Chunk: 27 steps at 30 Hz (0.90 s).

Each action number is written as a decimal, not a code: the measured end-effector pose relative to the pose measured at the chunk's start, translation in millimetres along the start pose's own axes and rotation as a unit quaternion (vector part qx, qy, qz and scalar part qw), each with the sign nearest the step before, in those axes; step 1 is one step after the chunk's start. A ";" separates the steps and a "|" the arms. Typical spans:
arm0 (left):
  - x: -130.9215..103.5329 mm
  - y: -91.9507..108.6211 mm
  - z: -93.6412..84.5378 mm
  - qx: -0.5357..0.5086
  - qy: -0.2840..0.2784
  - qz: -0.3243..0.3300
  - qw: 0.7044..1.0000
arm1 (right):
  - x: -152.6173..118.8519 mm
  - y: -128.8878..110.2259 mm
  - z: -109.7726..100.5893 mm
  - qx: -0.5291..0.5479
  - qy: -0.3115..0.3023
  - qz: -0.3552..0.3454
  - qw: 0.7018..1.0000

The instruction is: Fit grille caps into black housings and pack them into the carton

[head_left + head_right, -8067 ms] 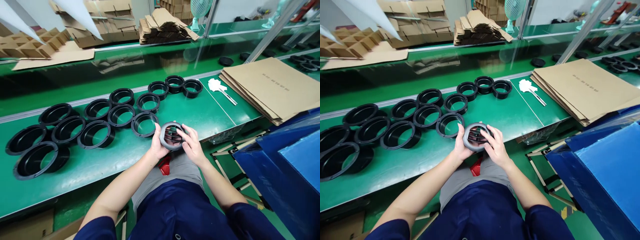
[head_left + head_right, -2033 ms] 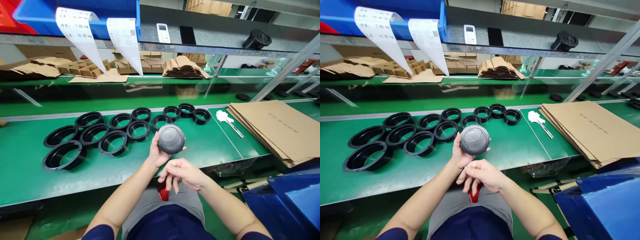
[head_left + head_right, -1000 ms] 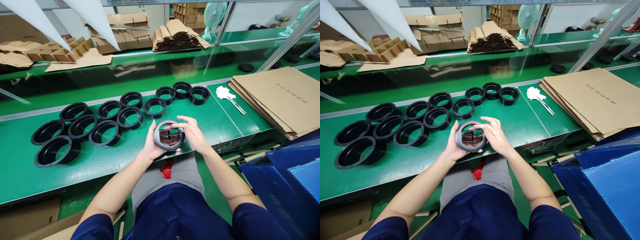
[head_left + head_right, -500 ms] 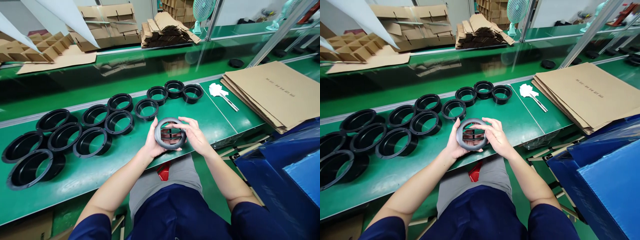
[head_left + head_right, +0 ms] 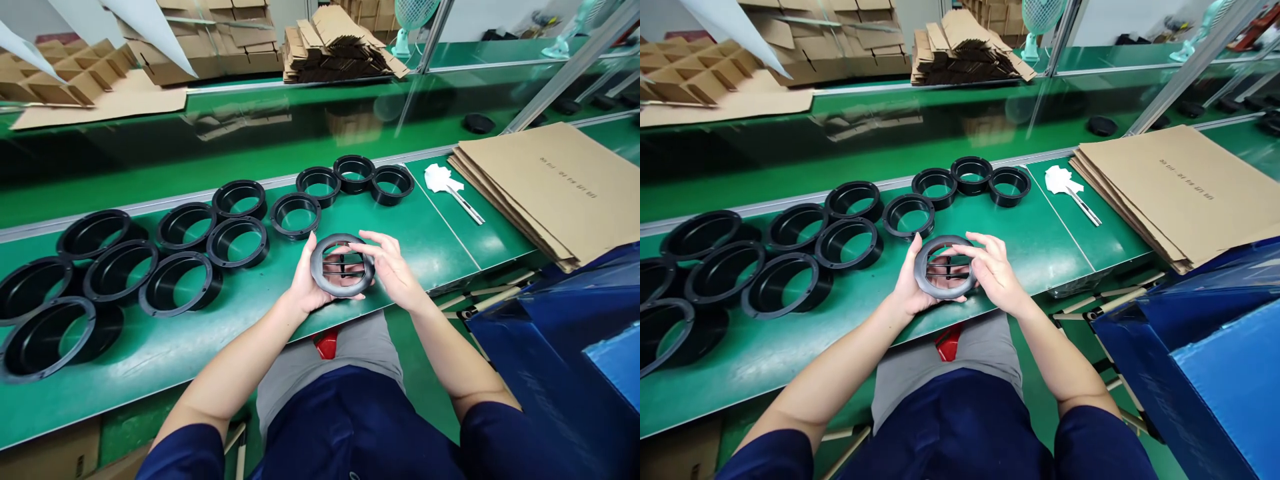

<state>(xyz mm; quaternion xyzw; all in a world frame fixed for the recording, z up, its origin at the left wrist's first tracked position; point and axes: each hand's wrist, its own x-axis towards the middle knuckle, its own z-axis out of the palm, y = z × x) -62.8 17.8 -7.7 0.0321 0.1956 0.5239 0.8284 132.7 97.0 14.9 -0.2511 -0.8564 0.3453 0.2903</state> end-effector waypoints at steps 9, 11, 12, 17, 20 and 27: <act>2.0 -6.0 3.9 -0.006 0.118 0.103 0.988 | -2.0 7.2 10.6 -0.124 -0.054 -0.127 0.983; 4.2 -8.0 6.2 0.014 0.123 0.087 0.988 | 2.1 6.6 10.4 -0.142 -0.080 -0.120 0.979; 5.1 -9.1 7.9 0.024 0.123 0.085 0.989 | 4.9 5.7 10.6 -0.148 -0.094 -0.110 0.978; 5.1 -15.1 17.5 0.066 0.126 0.105 0.984 | 17.8 -3.3 14.8 -0.138 -0.190 -0.073 0.969; 3.4 -15.7 19.4 0.078 0.105 0.116 0.985 | 33.0 0.1 10.3 -0.120 -0.216 -0.093 0.965; 2.6 -9.4 9.0 0.155 0.081 0.104 0.979 | 143.6 81.8 -49.3 -0.275 0.085 0.102 0.952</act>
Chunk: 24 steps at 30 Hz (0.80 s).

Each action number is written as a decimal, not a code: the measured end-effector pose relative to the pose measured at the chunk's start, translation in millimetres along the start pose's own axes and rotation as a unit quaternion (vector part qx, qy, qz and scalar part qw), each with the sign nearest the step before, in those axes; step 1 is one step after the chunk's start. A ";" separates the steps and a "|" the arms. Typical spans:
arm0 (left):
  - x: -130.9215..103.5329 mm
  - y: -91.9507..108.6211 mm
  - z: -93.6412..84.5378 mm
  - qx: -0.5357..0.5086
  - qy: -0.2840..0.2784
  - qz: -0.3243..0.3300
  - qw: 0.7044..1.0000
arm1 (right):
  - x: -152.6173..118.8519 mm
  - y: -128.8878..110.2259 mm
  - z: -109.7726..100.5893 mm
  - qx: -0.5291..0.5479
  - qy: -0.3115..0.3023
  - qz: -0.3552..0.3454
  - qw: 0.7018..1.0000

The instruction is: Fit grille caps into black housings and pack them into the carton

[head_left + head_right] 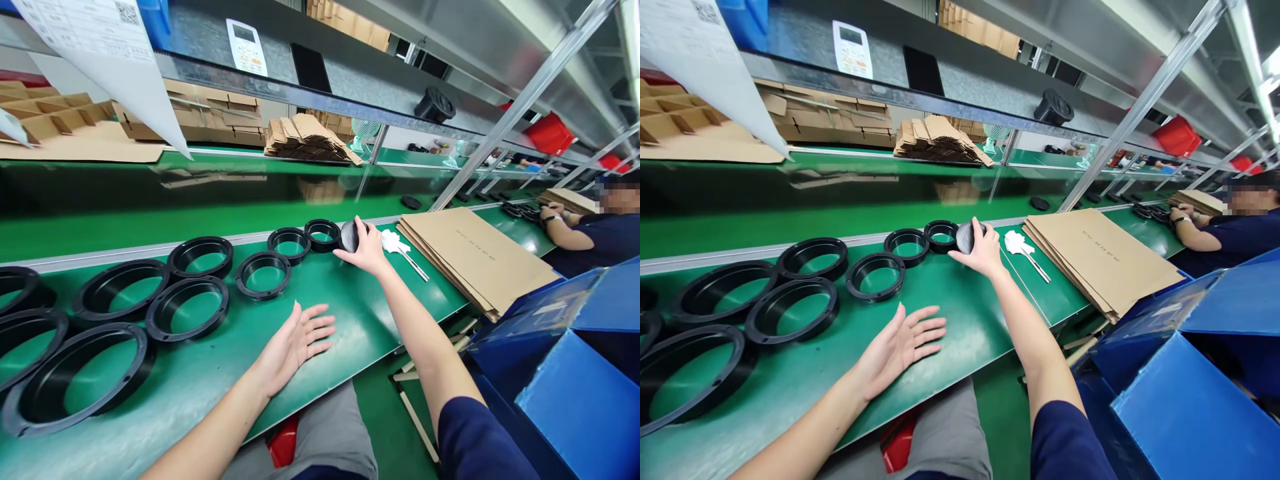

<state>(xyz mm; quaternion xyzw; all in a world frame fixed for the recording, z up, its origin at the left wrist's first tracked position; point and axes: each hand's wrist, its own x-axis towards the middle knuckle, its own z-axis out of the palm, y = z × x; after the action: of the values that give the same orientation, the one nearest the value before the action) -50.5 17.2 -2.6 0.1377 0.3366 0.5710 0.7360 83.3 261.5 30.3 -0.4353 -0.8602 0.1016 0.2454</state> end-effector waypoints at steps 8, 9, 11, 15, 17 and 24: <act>-0.4 9.4 -10.3 0.006 0.028 -0.015 0.999 | 39.3 35.8 10.4 -0.106 -0.136 0.055 0.983; 0.0 9.9 -10.7 0.002 0.034 -0.019 0.999 | 31.2 35.8 10.9 -0.113 -0.150 0.050 0.981; 1.0 9.8 -10.6 -0.005 0.040 -0.025 0.999 | 10.8 35.2 11.0 -0.125 -0.170 0.025 0.977; 2.5 6.8 -6.6 -0.007 0.040 -0.040 0.998 | -26.3 30.1 -2.1 -0.127 -0.182 -0.023 0.975; 3.2 5.3 -4.8 -0.005 0.037 -0.048 0.998 | -31.6 26.0 -17.4 -0.106 -0.154 -0.039 0.982; 7.2 1.8 -11.2 0.009 0.031 -0.042 0.999 | -21.6 15.5 -16.8 -0.062 -0.043 -0.043 0.996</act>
<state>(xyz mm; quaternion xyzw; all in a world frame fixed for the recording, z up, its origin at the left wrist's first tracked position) -58.3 22.5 -12.2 0.1122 0.3695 0.5407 0.7473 113.5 252.9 31.5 -0.4072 -0.8927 0.0562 0.1849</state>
